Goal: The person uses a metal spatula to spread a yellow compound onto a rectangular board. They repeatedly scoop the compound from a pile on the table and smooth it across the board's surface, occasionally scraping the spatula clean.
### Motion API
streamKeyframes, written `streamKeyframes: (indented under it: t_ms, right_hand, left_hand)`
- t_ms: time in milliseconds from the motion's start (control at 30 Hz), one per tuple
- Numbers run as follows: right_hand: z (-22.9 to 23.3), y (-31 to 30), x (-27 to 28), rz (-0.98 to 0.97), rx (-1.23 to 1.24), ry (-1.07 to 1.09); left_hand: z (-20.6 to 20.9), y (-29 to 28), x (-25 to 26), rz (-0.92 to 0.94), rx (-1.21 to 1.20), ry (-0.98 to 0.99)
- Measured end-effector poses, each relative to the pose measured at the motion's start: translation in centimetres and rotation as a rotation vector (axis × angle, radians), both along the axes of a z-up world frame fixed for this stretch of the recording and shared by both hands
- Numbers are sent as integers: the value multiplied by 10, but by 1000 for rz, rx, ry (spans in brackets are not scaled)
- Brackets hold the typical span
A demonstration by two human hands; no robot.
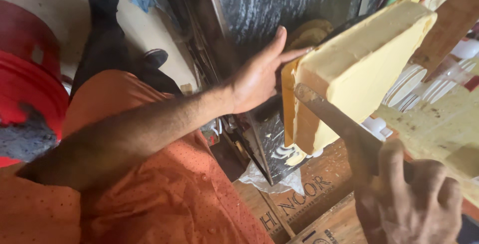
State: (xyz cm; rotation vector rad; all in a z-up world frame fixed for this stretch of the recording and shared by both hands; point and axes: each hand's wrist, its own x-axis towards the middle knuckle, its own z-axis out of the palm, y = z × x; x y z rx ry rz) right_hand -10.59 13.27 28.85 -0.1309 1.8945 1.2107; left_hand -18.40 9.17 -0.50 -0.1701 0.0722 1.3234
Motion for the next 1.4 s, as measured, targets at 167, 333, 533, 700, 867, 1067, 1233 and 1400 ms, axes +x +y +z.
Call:
streamKeyframes:
  t_ms: [167,333,533,700,867,1067,1233,1400]
  right_hand:
    - [-4,-3,65,-21,22,9]
    - [-2,-49,139,-426,-34,181]
    - [19,-104,304,-1058,-235,925]
    - [-81,-152,432,-2107,-155,1914]
    - [-159,-199,499,-2134,-121,2073]
    - [-210,-214,508,-2190,14,2725]
    - [-319,-255,454,-2052,119,1553]
    - [-296,-322,491,-1573,-97,2152]
  left_hand:
    - [-4,3,4,83,52,-19]
    - [-18,5,14,138,18,37]
    - [-53,-1,35,143,-235,719]
    - [-64,-22,62,-260,22,2152]
    - [-61,-24,91,146,476,2515]
    - [-52,-3,84,-742,377,2634]
    - [-34,-10,84,-522,566,2652]
    - [-24,4,88,-566,571,2660]
